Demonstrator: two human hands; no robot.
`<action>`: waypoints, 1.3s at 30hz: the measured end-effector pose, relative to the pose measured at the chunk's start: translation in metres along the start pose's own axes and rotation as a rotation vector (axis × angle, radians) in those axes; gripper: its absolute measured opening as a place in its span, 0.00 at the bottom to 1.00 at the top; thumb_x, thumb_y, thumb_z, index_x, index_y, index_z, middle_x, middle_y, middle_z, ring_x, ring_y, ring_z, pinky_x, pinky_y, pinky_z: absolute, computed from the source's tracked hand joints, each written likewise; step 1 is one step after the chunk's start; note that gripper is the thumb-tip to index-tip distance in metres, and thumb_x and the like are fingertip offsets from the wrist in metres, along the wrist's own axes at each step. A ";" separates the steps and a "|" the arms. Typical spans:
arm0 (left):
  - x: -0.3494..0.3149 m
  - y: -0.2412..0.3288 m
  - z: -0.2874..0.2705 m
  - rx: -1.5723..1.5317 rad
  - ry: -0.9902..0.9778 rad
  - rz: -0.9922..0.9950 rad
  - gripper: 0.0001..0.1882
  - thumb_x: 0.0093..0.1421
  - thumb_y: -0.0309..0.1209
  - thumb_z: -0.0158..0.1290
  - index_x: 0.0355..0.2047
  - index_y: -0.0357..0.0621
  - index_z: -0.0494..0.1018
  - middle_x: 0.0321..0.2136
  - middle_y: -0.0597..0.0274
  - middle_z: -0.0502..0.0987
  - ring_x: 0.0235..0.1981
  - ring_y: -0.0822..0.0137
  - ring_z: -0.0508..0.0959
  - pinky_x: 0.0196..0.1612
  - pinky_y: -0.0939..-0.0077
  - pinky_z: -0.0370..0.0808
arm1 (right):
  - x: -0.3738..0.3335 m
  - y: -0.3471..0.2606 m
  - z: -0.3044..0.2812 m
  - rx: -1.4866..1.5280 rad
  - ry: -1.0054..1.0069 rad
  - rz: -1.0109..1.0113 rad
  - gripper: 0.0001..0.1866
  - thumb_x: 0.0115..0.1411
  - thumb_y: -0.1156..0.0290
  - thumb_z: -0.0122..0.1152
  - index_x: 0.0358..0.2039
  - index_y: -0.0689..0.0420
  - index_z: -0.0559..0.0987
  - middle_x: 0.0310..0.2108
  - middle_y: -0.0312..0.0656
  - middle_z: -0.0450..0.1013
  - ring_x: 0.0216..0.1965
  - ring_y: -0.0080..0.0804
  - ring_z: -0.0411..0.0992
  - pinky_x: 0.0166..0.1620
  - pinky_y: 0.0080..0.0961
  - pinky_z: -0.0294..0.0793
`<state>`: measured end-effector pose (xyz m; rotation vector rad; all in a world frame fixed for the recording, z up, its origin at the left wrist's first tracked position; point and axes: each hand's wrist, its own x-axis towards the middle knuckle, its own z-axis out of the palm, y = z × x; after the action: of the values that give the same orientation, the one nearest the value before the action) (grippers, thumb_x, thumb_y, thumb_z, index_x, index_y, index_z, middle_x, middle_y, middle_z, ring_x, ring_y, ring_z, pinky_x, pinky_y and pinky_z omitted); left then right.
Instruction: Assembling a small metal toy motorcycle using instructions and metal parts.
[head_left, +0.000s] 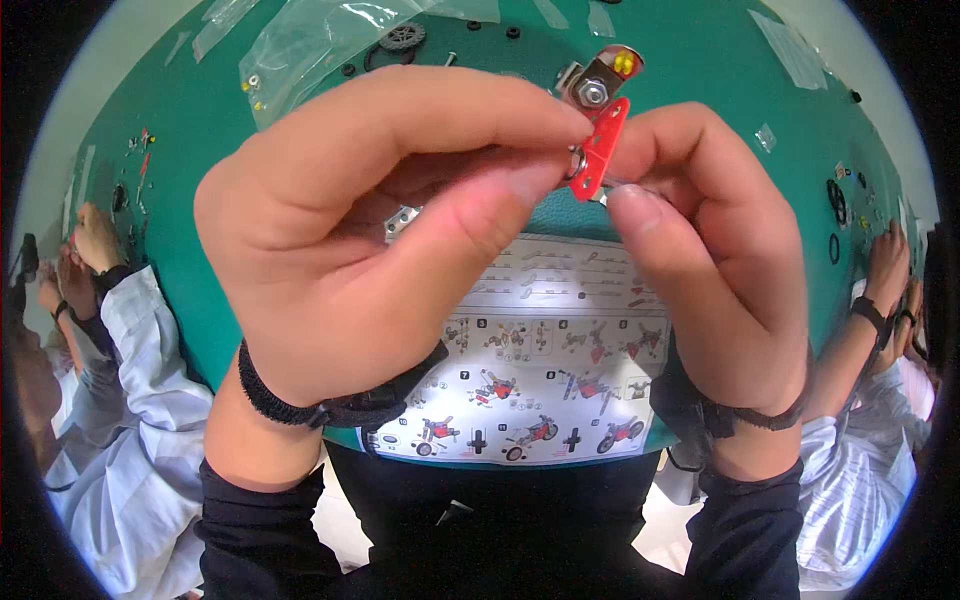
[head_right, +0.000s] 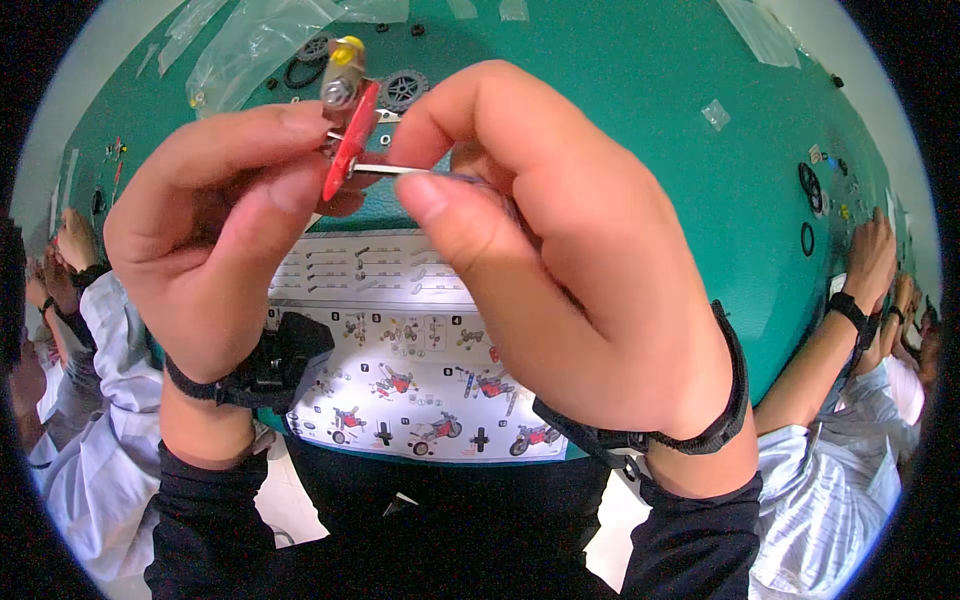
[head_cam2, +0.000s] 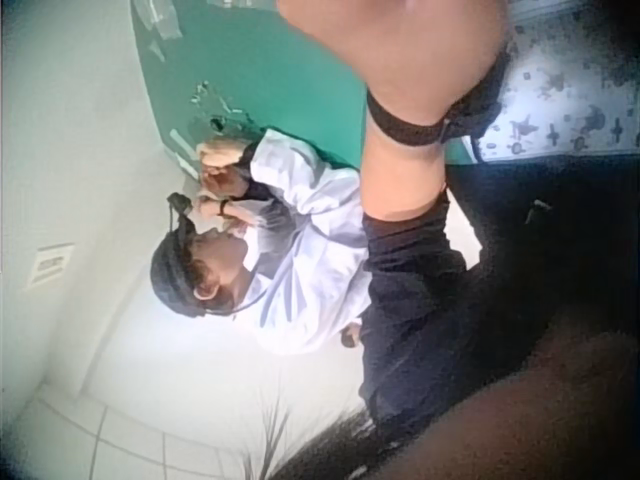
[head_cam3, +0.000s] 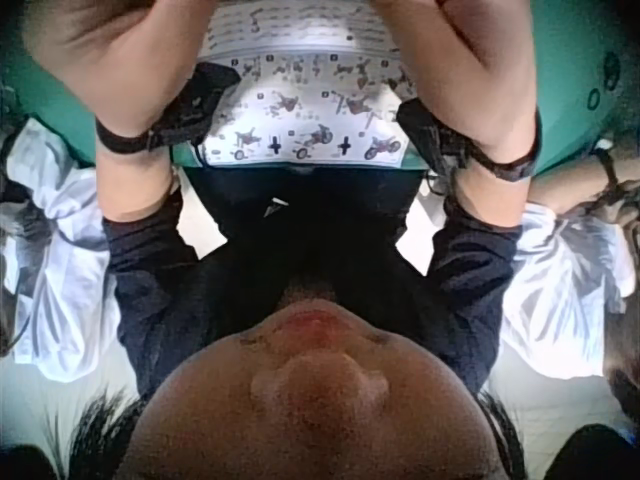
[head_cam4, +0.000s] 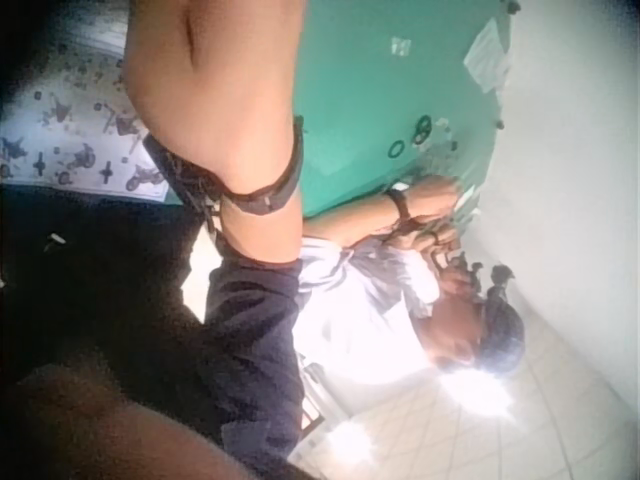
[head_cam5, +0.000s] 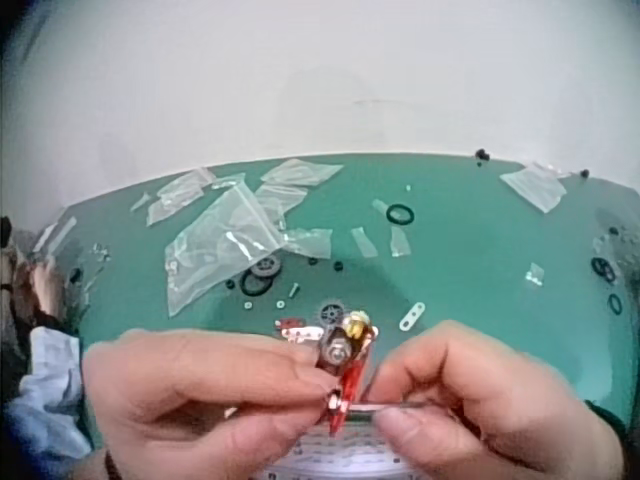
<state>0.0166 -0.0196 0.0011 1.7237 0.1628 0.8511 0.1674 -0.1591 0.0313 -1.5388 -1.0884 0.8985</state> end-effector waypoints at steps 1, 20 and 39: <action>0.000 0.001 0.000 0.028 -0.013 0.005 0.12 0.61 0.17 0.55 0.46 0.29 0.74 0.41 0.47 0.80 0.37 0.64 0.82 0.42 0.73 0.81 | 0.000 -0.003 0.000 0.028 0.027 0.048 0.06 0.65 0.73 0.52 0.39 0.62 0.74 0.31 0.27 0.68 0.30 0.10 0.60 0.33 0.10 0.55; 0.003 0.005 -0.020 0.293 -0.184 -0.017 0.09 0.52 0.12 0.58 0.35 0.29 0.79 0.33 0.52 0.82 0.35 0.67 0.82 0.41 0.78 0.77 | 0.012 0.003 -0.007 -0.605 -0.087 -0.237 0.04 0.63 0.77 0.55 0.34 0.64 0.75 0.28 0.38 0.73 0.30 0.22 0.70 0.36 0.17 0.67; 0.001 0.001 -0.014 0.241 -0.134 -0.124 0.06 0.53 0.15 0.59 0.33 0.31 0.79 0.31 0.53 0.82 0.33 0.69 0.82 0.39 0.79 0.77 | 0.021 0.002 -0.003 0.543 -0.222 0.537 0.13 0.71 0.64 0.45 0.42 0.61 0.73 0.11 0.26 0.53 0.10 0.13 0.45 0.15 0.17 0.43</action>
<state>0.0092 -0.0083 0.0035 1.9669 0.2881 0.6431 0.1767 -0.1403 0.0297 -1.2942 -0.4989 1.6120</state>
